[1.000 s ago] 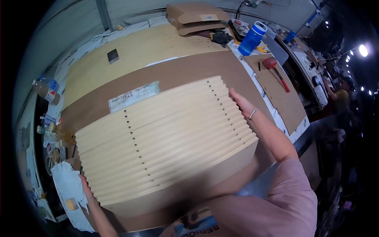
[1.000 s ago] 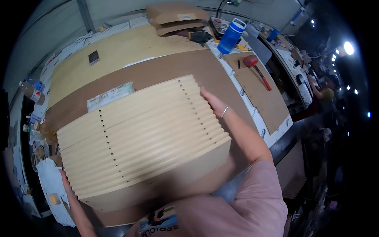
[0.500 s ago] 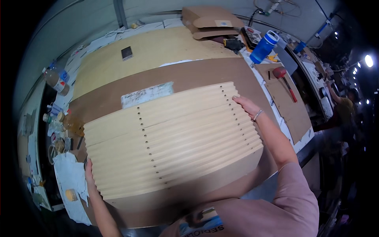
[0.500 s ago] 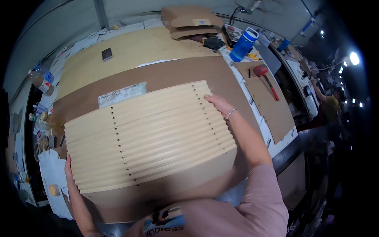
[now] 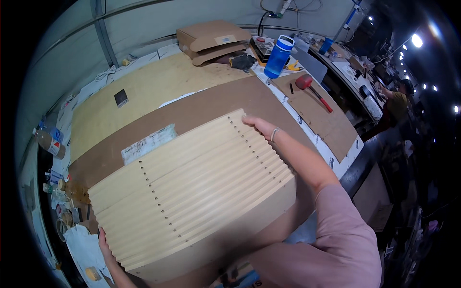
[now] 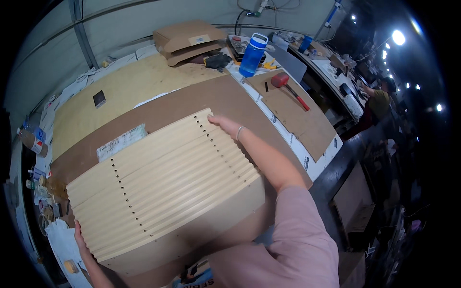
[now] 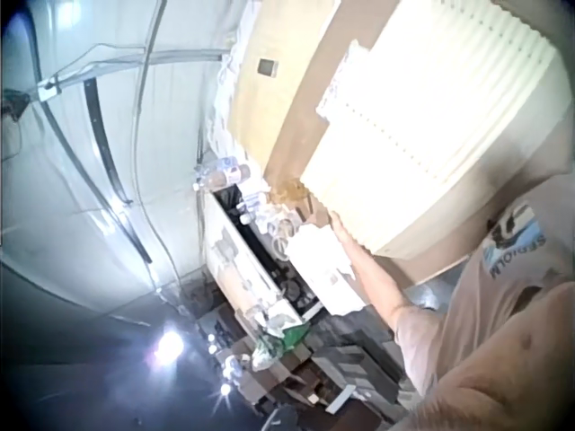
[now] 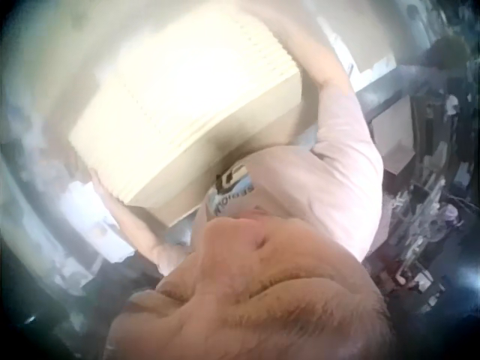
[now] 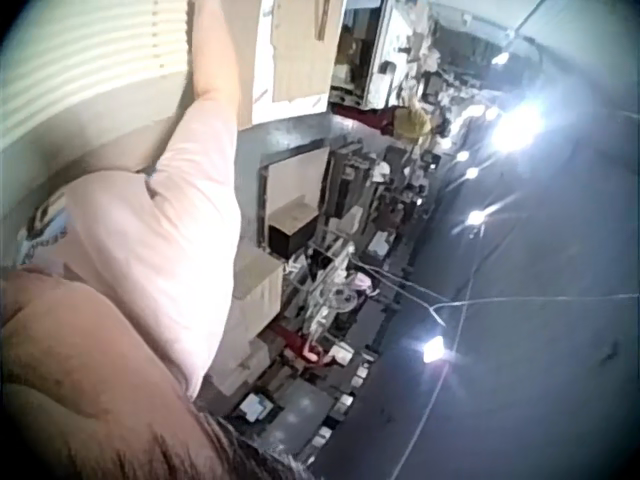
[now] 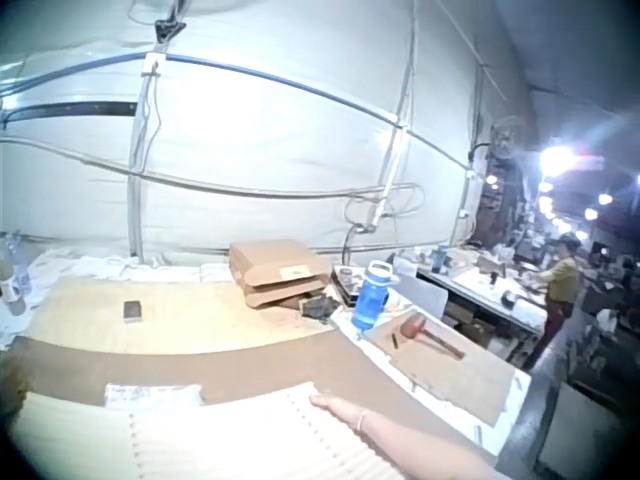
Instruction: The person wipes a wooden panel with a cloth, fetches a stack of panels from a pallet, and places them on the workbench. The person scrapes the edges of the panels with a small blade, then pours liquid from a bottle onto a cloth to wipe down the panels.
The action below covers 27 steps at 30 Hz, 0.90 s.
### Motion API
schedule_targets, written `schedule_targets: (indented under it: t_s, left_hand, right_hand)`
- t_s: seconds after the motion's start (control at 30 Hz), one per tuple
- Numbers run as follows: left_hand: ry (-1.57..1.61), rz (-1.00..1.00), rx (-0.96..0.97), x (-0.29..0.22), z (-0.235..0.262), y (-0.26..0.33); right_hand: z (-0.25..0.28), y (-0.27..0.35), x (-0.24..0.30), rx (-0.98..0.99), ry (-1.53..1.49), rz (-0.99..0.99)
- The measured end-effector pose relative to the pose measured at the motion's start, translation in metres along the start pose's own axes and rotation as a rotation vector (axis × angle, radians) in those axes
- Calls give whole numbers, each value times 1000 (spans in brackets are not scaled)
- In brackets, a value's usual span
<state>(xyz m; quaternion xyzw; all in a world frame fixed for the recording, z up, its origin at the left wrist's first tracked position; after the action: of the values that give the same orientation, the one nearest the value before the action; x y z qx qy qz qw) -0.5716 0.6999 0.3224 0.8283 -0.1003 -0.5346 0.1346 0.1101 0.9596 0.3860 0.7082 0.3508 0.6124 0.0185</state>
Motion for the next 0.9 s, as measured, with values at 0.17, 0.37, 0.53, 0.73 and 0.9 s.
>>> schedule_targets:
  t_s: [0.17,0.37,0.53,0.73,0.9]
  left_hand:
    - [-62,78,-146,-55,-122,1]
    - [-536,-157,-159,-96,-202,-25]
    - [-694,-277,-162,-111,-232,-34]
    - [-793,-394,-143,-126,-263,-34]
    - [-840,-469,-199,-135,-244,-12]
  right_hand:
    - [42,-47,-18,-36,158,18]
    - [35,-57,-9,-182,337,175]
    - [28,-43,-2,-106,297,105]
    - [45,-36,2,-329,425,173]
    - [6,-7,34,-651,742,322]
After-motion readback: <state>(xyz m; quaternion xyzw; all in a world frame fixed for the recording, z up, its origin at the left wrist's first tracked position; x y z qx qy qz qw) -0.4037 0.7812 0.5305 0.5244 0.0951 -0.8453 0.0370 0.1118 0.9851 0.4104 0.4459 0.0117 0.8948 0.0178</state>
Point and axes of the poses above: each hand's wrist, its own y-axis away from the middle knuckle, its own z-axis out of the back of the hand, x = y × z, the point moved 6 cm from there along -y, towards the middle knuckle, and after that the axes turned 14 degrees about x, right-handed, at the moved point
